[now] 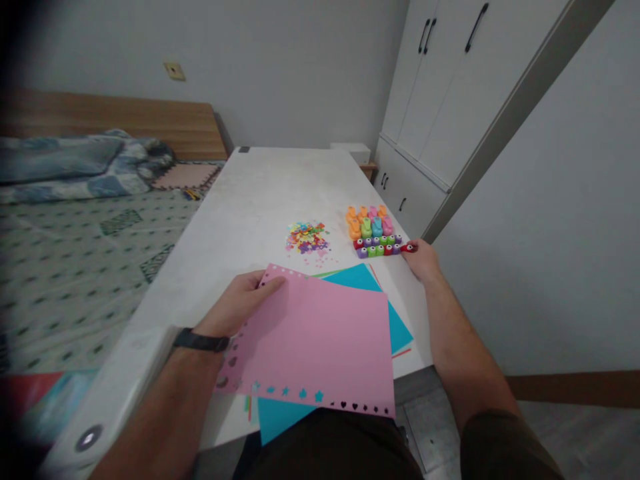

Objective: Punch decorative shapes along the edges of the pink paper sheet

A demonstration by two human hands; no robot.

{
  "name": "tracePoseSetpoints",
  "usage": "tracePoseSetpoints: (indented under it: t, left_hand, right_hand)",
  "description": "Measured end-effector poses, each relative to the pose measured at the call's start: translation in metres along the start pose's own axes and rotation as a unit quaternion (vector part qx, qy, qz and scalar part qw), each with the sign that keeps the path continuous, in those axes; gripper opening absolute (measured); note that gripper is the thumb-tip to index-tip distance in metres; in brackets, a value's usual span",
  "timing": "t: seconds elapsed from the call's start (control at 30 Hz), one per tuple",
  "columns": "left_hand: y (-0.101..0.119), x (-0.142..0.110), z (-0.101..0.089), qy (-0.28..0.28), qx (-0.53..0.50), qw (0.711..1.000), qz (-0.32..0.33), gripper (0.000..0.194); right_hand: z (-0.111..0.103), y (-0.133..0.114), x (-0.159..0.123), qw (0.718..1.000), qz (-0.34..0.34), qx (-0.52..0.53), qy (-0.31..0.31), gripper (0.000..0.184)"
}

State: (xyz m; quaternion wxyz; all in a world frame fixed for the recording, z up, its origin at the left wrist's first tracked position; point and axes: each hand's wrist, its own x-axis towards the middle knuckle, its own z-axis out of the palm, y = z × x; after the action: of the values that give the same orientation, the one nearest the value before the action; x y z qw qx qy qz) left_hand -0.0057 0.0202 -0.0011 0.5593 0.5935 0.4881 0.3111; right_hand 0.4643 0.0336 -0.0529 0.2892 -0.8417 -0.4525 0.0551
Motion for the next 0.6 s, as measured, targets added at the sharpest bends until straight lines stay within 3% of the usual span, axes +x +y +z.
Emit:
tracePoseSetpoints:
  t: [0.6]
  left_hand:
    - [0.003, 0.0, 0.003, -0.001, 0.011, 1.0, 0.001, 0.041]
  right_hand:
    - [0.011, 0.003, -0.006, 0.998, 0.001, 0.051, 0.035, 0.048]
